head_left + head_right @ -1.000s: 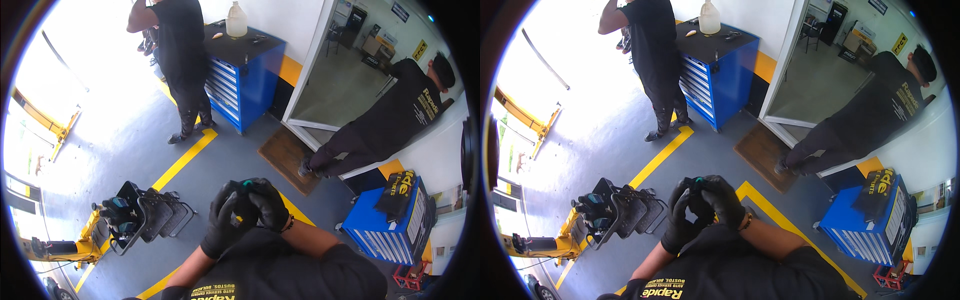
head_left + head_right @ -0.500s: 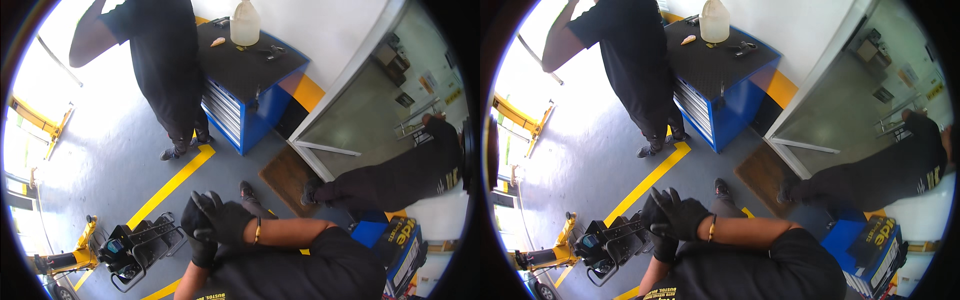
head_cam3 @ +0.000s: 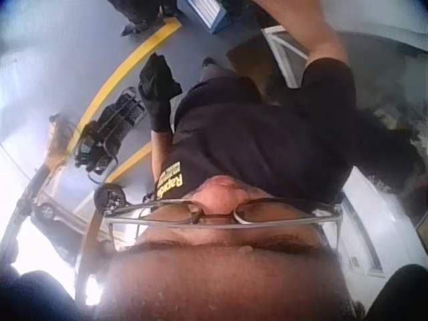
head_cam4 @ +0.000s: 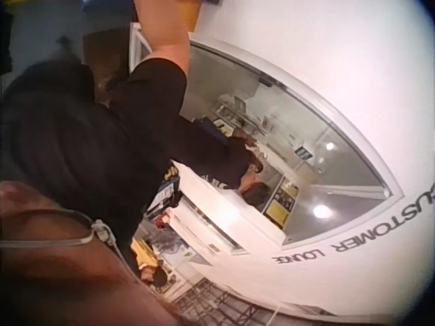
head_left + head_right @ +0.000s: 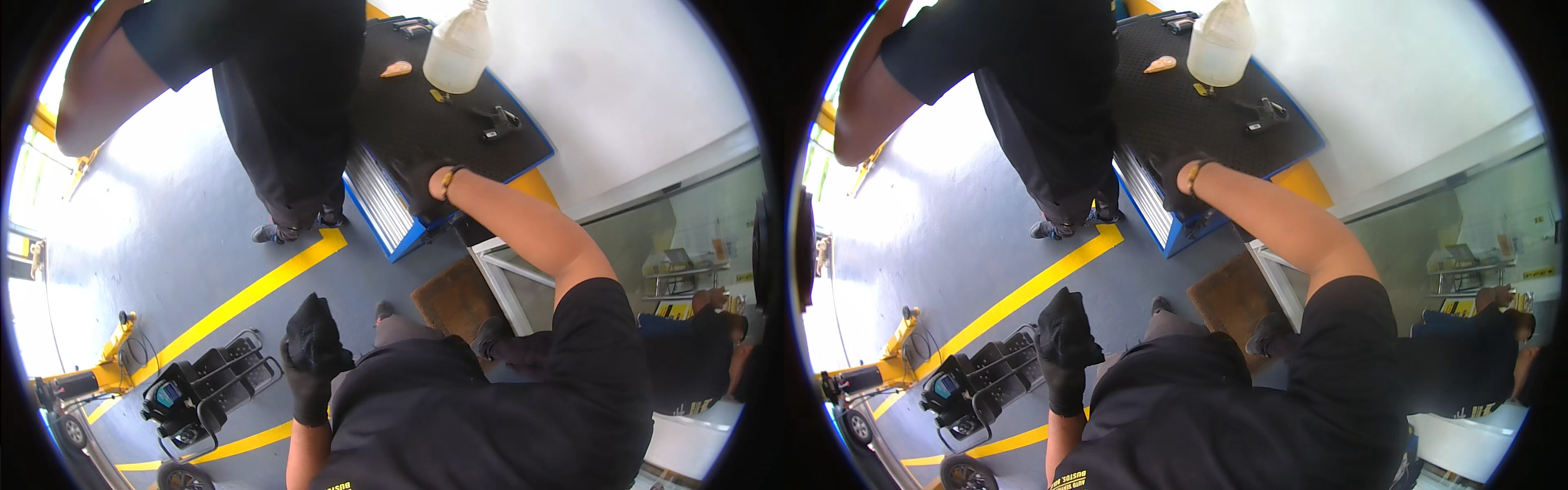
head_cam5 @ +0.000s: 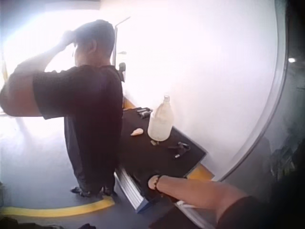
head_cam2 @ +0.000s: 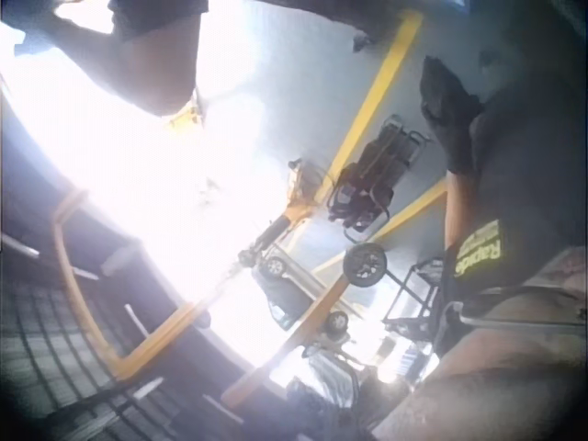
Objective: The person cleans and services brake caliper components by wiping down parts with a cloth, applying lubricant from a spray can, and wiping the caliper bracket.
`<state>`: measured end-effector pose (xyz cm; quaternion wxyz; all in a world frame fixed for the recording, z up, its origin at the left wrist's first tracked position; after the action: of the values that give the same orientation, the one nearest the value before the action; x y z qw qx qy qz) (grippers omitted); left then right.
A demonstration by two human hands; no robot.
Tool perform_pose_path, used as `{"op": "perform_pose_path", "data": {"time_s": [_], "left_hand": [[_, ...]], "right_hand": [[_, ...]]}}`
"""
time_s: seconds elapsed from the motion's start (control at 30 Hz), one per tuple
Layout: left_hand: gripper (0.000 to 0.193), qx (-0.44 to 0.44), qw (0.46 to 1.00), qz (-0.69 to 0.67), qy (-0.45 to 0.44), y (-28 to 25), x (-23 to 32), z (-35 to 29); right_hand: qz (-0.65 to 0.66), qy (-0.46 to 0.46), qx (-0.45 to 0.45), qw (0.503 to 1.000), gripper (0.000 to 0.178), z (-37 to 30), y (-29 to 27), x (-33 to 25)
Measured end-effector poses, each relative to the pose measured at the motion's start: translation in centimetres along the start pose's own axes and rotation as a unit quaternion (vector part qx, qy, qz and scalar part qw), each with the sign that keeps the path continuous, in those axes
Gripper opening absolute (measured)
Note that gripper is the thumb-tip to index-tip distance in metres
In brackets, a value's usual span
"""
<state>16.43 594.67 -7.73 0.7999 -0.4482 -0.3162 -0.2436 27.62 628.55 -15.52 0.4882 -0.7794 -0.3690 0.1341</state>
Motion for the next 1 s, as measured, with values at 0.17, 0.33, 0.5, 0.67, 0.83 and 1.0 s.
{"op": "perform_pose_path", "data": {"time_s": [0.17, 0.33, 0.5, 0.67, 0.83, 1.0], "left_hand": [[0.033, 0.112, 0.955, -0.208, -0.182, -0.1, -3.9, -1.9], [0.038, 0.137, 0.796, -0.472, -0.353, 3.1, -6.4, -3.8], [0.054, 0.018, 0.836, -0.437, -0.332, 6.7, -8.8, -4.9], [0.047, -0.005, 0.877, -0.381, -0.291, 8.6, -8.3, -2.8], [0.066, -0.009, 0.865, -0.399, -0.305, 9.1, -8.3, -2.7], [0.068, -0.021, 0.888, -0.366, -0.279, 8.3, -7.9, -1.7]], "right_hand": [[-0.040, -0.092, -0.056, 0.993, 0.055, -0.8, -6.2, 2.9], [0.021, 0.102, 0.166, 0.981, 0.048, -3.7, -13.2, 7.9], [-0.224, 0.167, 0.425, 0.861, 0.044, -7.2, -15.5, 8.7], [-0.074, 0.071, 0.540, 0.835, 0.040, -6.7, -10.9, 8.4], [-0.159, -0.187, 0.607, 0.756, 0.034, -7.6, -4.1, 4.9], [-0.041, -0.136, 0.430, 0.892, 0.028, -2.4, -6.9, 7.0]]}}
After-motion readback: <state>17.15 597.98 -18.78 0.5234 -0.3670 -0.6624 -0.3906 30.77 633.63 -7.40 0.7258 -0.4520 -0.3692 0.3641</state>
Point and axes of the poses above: each hand's wrist, its own z-axis towards the middle knuckle, its own y-axis out of the palm, x = y × z, the point moved 8 cm from there along z, towards the middle knuckle, and after that the axes turned 7 degrees about y, right-handed, at the moved point
